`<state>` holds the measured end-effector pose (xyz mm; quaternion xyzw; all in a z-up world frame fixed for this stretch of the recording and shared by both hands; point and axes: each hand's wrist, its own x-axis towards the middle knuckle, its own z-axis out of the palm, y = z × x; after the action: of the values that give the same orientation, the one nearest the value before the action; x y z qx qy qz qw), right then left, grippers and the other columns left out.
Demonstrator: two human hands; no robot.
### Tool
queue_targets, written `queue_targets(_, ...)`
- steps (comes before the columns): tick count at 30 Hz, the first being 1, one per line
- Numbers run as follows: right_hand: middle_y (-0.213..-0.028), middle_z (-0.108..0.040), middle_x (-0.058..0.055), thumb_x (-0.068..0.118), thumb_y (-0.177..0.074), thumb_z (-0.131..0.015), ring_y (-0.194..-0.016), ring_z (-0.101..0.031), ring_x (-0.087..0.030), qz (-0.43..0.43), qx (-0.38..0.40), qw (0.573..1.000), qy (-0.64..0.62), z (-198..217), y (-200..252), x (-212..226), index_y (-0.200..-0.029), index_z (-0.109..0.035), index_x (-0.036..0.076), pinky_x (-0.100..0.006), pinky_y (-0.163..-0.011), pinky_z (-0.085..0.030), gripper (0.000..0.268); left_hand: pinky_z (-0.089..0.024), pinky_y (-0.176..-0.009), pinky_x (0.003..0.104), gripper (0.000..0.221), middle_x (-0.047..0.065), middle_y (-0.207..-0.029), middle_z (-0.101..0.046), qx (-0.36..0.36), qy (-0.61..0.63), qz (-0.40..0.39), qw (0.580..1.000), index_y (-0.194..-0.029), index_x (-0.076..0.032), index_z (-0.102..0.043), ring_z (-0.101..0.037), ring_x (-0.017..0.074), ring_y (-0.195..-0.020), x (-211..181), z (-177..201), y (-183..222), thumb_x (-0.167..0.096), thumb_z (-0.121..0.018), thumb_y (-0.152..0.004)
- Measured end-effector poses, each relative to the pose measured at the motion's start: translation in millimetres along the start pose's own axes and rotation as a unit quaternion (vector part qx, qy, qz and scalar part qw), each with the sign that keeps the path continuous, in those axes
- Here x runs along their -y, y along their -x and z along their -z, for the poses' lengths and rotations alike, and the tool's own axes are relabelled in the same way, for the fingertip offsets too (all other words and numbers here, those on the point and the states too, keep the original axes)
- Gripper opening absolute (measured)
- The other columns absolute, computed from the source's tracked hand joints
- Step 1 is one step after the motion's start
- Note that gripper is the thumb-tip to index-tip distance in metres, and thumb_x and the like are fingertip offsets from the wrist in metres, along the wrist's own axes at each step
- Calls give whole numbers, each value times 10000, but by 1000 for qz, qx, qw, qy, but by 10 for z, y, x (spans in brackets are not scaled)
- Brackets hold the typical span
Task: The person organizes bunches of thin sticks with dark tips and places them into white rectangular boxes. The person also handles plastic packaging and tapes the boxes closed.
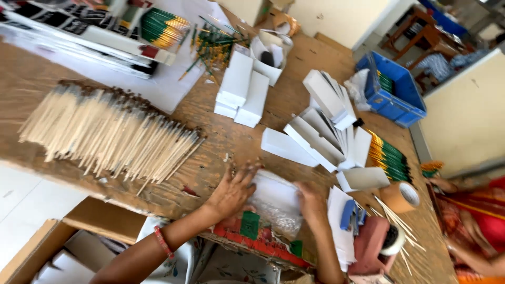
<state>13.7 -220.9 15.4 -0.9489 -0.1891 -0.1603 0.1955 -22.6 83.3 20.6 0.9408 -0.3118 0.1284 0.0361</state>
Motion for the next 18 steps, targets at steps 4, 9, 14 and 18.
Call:
queue_targets(4,-1094,-727,-185,34,-816,-708,-1034,-683,-400,72,-28,994,80,-73,-573,-478,-1146,-726,115,-484,-924,-526,340,-233,-1103,730,834,230,-1641,-155,-29,40,81,995,-1453,-168,-517,-165,420,-1513,97,136,-7,-675,-656,-806)
queue_targets(9,-1205,-681,-179,95,-768,-782,-1091,-643,-399,-47,53,981,180,202,-839,44,-1285,-693,140,-500,-903,-521,526,-250,-1200,576,1115,256,-1669,-154,-44,-113,343,931,-1595,-33,-258,-159,385,-1542,774,223,334,-746,-610,-814)
queue_targets(14,-1283,-687,-106,243,-907,-727,-1112,-680,-326,154,-32,987,26,15,-433,1626,-1327,-646,182,-435,-934,-562,432,-276,-1202,534,1186,270,-1636,-221,-6,-114,516,849,-1623,6,-170,-232,389,-1517,1400,185,487,-817,-521,-844)
queue_targets(18,-1528,-482,-82,215,-814,-770,-1392,-474,-296,517,111,843,-96,-346,13,2923,-1478,-449,156,-515,-1166,-347,740,-261,-1163,543,1259,318,-1603,-210,191,-81,535,819,-1608,33,-108,-244,436,-1450,1171,260,310,-885,-460,-822)
